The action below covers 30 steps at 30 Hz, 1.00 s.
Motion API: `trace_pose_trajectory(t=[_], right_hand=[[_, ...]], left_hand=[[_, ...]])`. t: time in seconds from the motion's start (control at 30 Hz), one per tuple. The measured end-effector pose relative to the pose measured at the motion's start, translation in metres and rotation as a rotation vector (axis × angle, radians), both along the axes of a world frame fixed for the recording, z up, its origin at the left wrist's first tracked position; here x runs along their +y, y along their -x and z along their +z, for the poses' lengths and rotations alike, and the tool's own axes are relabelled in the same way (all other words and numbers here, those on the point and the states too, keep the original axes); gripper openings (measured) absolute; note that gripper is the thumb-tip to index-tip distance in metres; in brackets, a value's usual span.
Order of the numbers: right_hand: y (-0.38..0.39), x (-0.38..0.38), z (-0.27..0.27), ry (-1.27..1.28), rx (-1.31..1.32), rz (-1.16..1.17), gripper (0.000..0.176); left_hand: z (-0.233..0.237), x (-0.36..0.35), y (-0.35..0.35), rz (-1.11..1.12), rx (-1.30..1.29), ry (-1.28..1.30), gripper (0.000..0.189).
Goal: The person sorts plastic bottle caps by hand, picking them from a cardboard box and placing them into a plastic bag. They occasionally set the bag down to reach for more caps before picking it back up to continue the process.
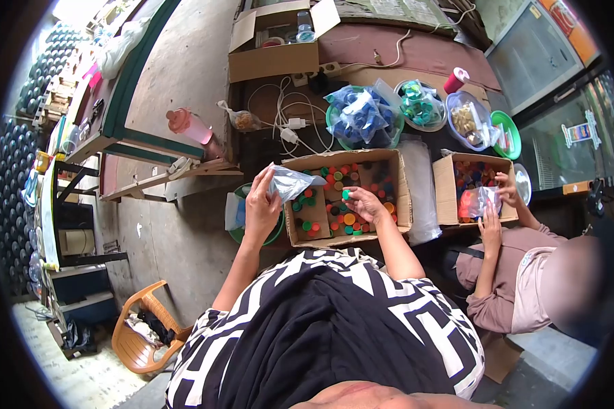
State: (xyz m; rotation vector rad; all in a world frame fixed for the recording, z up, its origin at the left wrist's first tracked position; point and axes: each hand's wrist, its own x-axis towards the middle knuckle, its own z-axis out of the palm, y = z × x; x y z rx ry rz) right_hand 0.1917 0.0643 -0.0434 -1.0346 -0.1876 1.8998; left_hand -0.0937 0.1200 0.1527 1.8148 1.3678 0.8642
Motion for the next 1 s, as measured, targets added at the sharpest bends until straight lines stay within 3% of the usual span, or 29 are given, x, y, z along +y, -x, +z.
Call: trace_pose_trajectory(t=[0.1, 0.13, 0.2, 0.33, 0.4, 0.53, 0.63, 0.7, 0.73, 0.8, 0.87, 1.0], right_hand=[[0.003, -0.002, 0.022, -0.207, -0.598, 0.064, 0.032], [0.002, -0.002, 0.024, -0.207, -0.600, 0.058, 0.032], [0.000, -0.002, 0.030, -0.420, -1.014, 0.106, 0.033], [-0.001, -0.004, 0.052, -0.598, -1.276, 0.066, 0.030], [-0.001, -0.004, 0.065, -0.544, -1.184, 0.078, 0.028], [-0.007, -0.005, 0.073, -0.770, -1.367, 0.011, 0.025], [-0.010, -0.008, 0.085, -0.664, -1.164, 0.106, 0.024], [-0.008, -0.009, 0.087, -0.663, -1.039, 0.112, 0.024], [-0.007, -0.010, 0.089, -0.648, -0.909, 0.115, 0.025], [-0.005, -0.015, 0.095, -0.633, -0.871, 0.180, 0.027], [-0.001, -0.018, 0.101, -0.605, -0.669, 0.262, 0.028], [0.002, -0.023, 0.103, -0.675, -0.651, 0.343, 0.029]], left_hand=[[-0.005, 0.002, -0.006, -0.051, 0.025, -0.069, 0.056], [-0.006, 0.002, -0.009, -0.057, 0.024, -0.071, 0.056], [-0.006, 0.000, -0.013, -0.086, 0.046, -0.083, 0.055], [-0.008, -0.009, -0.025, -0.089, 0.024, -0.060, 0.054], [-0.014, -0.012, -0.027, -0.100, 0.070, -0.142, 0.055], [-0.016, -0.024, -0.039, -0.048, -0.036, 0.005, 0.052], [-0.026, -0.033, -0.050, 0.028, -0.182, 0.125, 0.053], [-0.034, -0.037, -0.059, 0.074, -0.335, 0.208, 0.058], [-0.037, -0.040, -0.064, 0.044, -0.371, 0.244, 0.071], [-0.047, -0.048, -0.075, 0.028, -0.374, 0.217, 0.082], [-0.062, -0.054, -0.082, -0.013, -0.388, 0.291, 0.092], [-0.068, -0.065, -0.095, -0.014, -0.485, 0.453, 0.097]])
